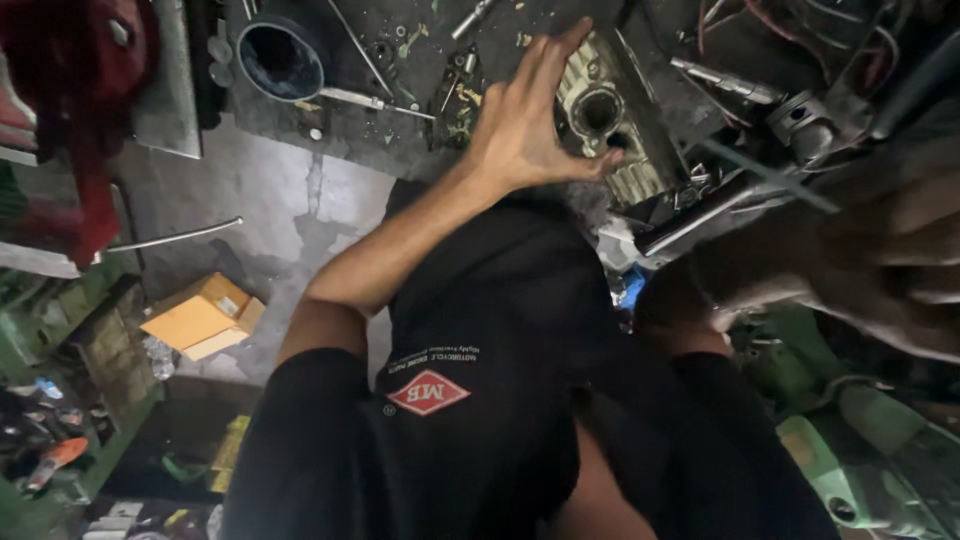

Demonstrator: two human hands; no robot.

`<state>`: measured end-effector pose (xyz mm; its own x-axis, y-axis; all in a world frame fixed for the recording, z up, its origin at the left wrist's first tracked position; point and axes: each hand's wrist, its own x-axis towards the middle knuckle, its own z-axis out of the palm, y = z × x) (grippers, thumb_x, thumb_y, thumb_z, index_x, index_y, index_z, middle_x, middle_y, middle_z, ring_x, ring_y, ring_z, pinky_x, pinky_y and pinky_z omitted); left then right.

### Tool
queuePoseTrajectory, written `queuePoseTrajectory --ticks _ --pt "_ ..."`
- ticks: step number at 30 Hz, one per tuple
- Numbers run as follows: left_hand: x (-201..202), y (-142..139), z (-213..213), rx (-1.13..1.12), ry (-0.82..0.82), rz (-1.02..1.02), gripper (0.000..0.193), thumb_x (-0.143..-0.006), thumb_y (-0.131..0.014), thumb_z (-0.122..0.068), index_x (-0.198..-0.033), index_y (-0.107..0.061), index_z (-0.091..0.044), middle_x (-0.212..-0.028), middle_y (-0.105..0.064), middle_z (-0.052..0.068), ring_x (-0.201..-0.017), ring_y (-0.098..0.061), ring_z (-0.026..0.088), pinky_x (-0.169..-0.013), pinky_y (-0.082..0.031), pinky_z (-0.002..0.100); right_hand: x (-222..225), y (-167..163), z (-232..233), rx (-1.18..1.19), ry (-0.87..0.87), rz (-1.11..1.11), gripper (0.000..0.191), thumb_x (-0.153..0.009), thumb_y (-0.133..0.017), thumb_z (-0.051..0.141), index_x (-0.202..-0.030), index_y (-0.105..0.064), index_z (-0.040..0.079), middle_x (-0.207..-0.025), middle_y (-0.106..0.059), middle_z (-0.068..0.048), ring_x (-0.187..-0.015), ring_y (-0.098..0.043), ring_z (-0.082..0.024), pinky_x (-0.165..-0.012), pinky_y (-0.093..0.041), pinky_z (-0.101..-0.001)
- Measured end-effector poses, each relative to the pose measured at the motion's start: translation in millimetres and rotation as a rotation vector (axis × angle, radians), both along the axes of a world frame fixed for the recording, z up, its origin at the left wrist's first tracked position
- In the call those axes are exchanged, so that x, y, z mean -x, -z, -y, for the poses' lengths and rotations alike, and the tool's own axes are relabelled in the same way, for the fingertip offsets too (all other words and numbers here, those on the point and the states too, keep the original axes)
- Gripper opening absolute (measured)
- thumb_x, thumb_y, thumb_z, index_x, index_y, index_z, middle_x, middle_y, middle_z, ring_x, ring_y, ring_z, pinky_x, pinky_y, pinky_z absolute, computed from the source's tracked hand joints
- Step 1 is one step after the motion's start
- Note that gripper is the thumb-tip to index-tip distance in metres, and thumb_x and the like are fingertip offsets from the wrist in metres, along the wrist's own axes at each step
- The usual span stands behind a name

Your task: The person cleans a metallic mechanical part on a cluttered workbench using a screwdriver and a rag. They scrape the surface and wipe away debris repeatedly.

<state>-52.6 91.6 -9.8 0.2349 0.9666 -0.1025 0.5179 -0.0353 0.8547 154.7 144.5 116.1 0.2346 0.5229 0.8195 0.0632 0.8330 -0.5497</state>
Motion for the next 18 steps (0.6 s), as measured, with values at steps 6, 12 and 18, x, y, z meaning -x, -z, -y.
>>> queuePoseTrajectory --ticks 6,12,18 --pt "1 4 2 -0.071 0.012 0.013 0.133 -0.066 -0.087 -0.079 -0.155 -0.027 0.000 -0.143 -0.050 0.036 -0.118 -0.065 0.050 -0.086 -0.063 0.051 2 7 7 0.083 -0.085 0.040 0.038 -0.107 -0.046 0.041 -0.123 -0.054 0.008 -0.098 -0.060 -0.002 -0.070 -0.064 -0.010 -0.057 -0.055 -0.0261" --pt "-2 6 3 -0.121 -0.001 -0.061 0.131 -0.074 -0.086 -0.083 -0.157 -0.027 0.000 -0.145 -0.046 0.037 -0.124 -0.060 0.054 -0.086 -0.063 0.051 16 -1 15 0.084 -0.184 0.044 0.037 -0.107 -0.047 0.040 -0.124 -0.054 0.008 -0.100 -0.061 -0.003 -0.072 -0.066 -0.010 -0.059 -0.056 -0.0260" --pt "0 9 7 -0.200 -0.002 -0.067 0.130 -0.077 -0.083 -0.083 -0.155 -0.026 0.003 -0.150 -0.048 0.028 -0.133 -0.056 0.052 -0.089 -0.063 0.051 16 -8 20 0.117 -0.249 0.027 0.037 -0.106 -0.049 0.039 -0.126 -0.054 0.008 -0.102 -0.062 -0.004 -0.074 -0.068 -0.011 -0.060 -0.058 -0.0259"
